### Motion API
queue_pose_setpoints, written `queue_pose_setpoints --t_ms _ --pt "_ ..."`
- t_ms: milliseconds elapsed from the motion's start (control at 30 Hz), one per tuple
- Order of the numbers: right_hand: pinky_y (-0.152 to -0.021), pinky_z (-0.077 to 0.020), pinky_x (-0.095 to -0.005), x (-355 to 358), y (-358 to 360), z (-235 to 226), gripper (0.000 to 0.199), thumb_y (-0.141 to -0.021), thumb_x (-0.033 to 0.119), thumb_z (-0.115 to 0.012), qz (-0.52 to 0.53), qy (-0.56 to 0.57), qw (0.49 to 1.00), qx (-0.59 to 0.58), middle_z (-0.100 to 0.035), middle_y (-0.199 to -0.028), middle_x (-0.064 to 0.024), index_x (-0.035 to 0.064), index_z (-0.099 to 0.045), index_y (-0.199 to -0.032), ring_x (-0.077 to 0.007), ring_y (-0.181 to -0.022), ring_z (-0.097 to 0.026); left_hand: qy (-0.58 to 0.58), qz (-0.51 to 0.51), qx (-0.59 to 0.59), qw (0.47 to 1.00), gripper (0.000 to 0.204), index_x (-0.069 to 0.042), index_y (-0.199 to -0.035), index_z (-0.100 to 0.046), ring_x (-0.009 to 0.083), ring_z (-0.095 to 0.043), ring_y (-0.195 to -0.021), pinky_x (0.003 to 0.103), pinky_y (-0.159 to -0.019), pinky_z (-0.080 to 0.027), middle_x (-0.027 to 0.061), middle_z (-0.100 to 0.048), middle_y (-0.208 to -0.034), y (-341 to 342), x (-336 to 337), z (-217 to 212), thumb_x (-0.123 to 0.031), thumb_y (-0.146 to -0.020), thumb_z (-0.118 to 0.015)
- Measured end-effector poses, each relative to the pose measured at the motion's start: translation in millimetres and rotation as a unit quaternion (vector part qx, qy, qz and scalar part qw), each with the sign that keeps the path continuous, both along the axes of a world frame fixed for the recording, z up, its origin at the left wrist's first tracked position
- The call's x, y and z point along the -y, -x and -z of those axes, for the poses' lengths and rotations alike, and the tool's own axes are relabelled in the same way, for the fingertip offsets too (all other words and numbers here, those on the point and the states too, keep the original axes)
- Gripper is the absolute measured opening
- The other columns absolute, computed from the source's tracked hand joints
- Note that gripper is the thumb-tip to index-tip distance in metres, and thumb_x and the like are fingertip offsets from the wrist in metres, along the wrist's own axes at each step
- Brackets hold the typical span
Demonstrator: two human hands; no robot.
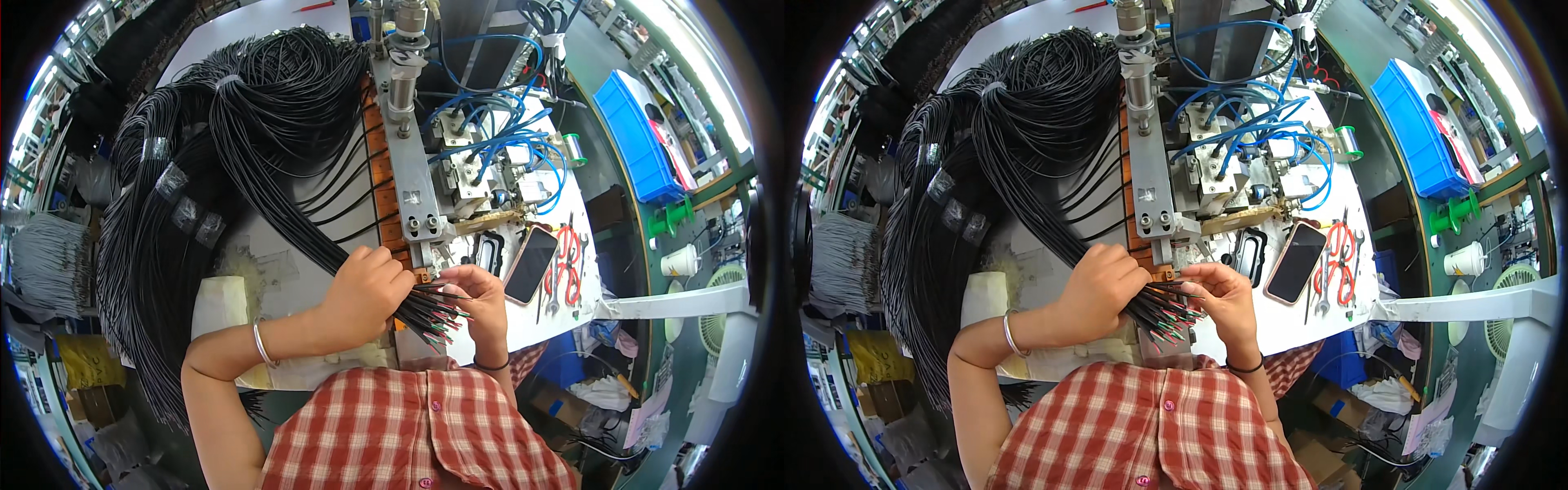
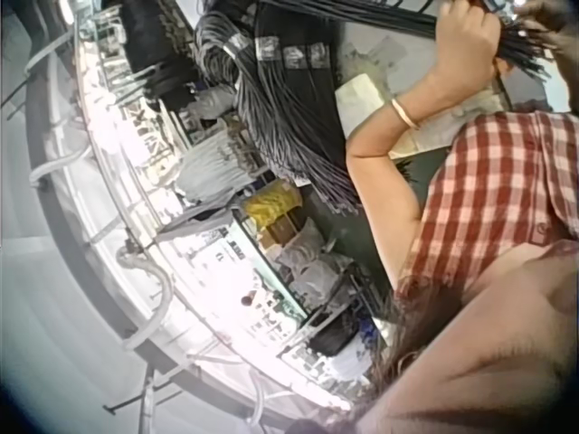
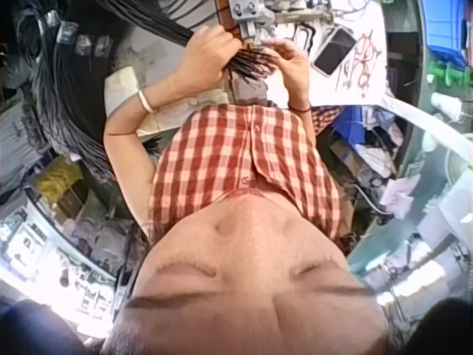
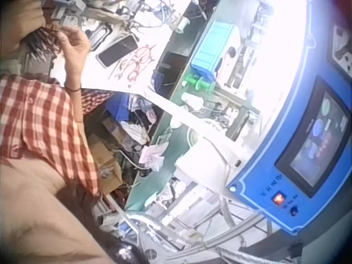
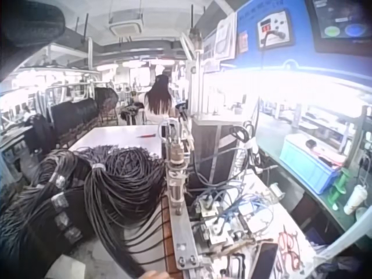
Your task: The person inserts individual wire ends from a cable bundle into slots on a machine fixture by hand, then rearranges the cable bundles on the workbench.
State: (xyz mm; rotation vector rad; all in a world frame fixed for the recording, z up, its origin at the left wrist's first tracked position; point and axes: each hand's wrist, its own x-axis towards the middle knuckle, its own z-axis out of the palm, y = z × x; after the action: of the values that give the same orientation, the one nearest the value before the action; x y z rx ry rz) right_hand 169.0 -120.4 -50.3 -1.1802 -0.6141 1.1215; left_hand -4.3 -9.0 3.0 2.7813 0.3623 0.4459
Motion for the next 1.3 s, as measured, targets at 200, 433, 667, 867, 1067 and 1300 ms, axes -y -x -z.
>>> queue_pose_setpoints --t_ms 200,433,667,867,1067,1300 --pt "-0.047 -0.0410 -0.0165 2.2 -1.2 10.4 0.007 -0.080 0.002 -0.066 -0.023 -0.048 0.996 -0.076 -0.063 -0.073 -0.0043 -0.0015 -0.061 -0.085 -0.0045 -0.055 -0.053 0.020 0.034 0.007 0.999 0.030 -0.004 -0.077 -0.052 0.0243 -0.047 -0.077 0.035 -0.068 -0.036 0.0062 -0.048 -0.072 -1.2 0.1 -2.4 0.000 -0.049 -0.063" --pt "-0.041 -0.0325 -0.0164 -3.1 0.0 13.1 0.010 -0.084 0.009 -0.062 -0.021 0.034 0.996 0.077 -0.059 -0.068 -0.0008 0.0009 -0.058 -0.081 -0.0022 -0.050 -0.047 0.004 0.033 0.030 0.999 0.026 -0.004 -0.076 -0.050 0.0251 -0.047 -0.075 0.035 -0.068 -0.036 0.0071 -0.048 -0.071 -0.3 -1.0 6.9 0.003 -0.052 -0.060" --pt "-0.051 -0.0335 -0.0158 -5.3 -7.6 14.5 0.012 -0.088 0.012 -0.057 -0.094 0.095 0.991 -0.017 -0.055 -0.067 0.0013 0.0032 -0.054 -0.080 -0.0024 -0.057 -0.046 0.014 0.002 -0.020 1.000 0.023 -0.005 -0.073 -0.048 0.0252 -0.047 -0.074 0.035 -0.068 -0.036 0.0067 -0.048 -0.069 1.9 0.8 2.3 0.003 -0.054 -0.059" --pt "-0.051 -0.0345 -0.0173 -3.6 -9.0 5.3 0.008 -0.087 0.008 -0.055 -0.103 0.134 0.985 0.039 -0.052 -0.066 0.0023 0.0019 -0.054 -0.083 -0.0035 -0.057 -0.046 -0.027 0.032 -0.030 0.999 0.023 -0.006 -0.072 -0.051 0.0249 -0.047 -0.074 0.034 -0.069 -0.035 0.0063 -0.048 -0.068 0.2 1.4 6.1 0.002 -0.053 -0.059" --pt "-0.049 -0.0385 -0.0191 18.8 -2.2 -52.5 0.008 -0.085 0.008 -0.059 -0.003 -0.027 0.969 0.246 -0.056 -0.069 -0.0004 0.0010 -0.060 -0.086 -0.0053 -0.058 -0.050 -0.071 0.062 -0.175 0.980 0.010 -0.007 -0.066 -0.054 0.0213 -0.053 -0.077 0.031 -0.068 -0.038 0.0051 -0.054 -0.069 24.6 -26.1 -26.9 -0.004 -0.058 -0.060" --pt "-0.056 -0.0496 -0.0318 50.5 5.4 -134.8 0.015 -0.079 -0.008 -0.058 -0.304 -0.451 0.829 0.134 -0.062 -0.090 -0.0224 -0.0030 -0.066 -0.090 -0.0229 -0.072 -0.060 0.018 0.103 -0.060 0.993 0.020 -0.003 -0.076 -0.058 0.0265 -0.053 -0.068 0.035 -0.061 -0.041 0.0079 -0.055 -0.070 12.1 -29.7 -30.0 -0.002 -0.057 -0.061"
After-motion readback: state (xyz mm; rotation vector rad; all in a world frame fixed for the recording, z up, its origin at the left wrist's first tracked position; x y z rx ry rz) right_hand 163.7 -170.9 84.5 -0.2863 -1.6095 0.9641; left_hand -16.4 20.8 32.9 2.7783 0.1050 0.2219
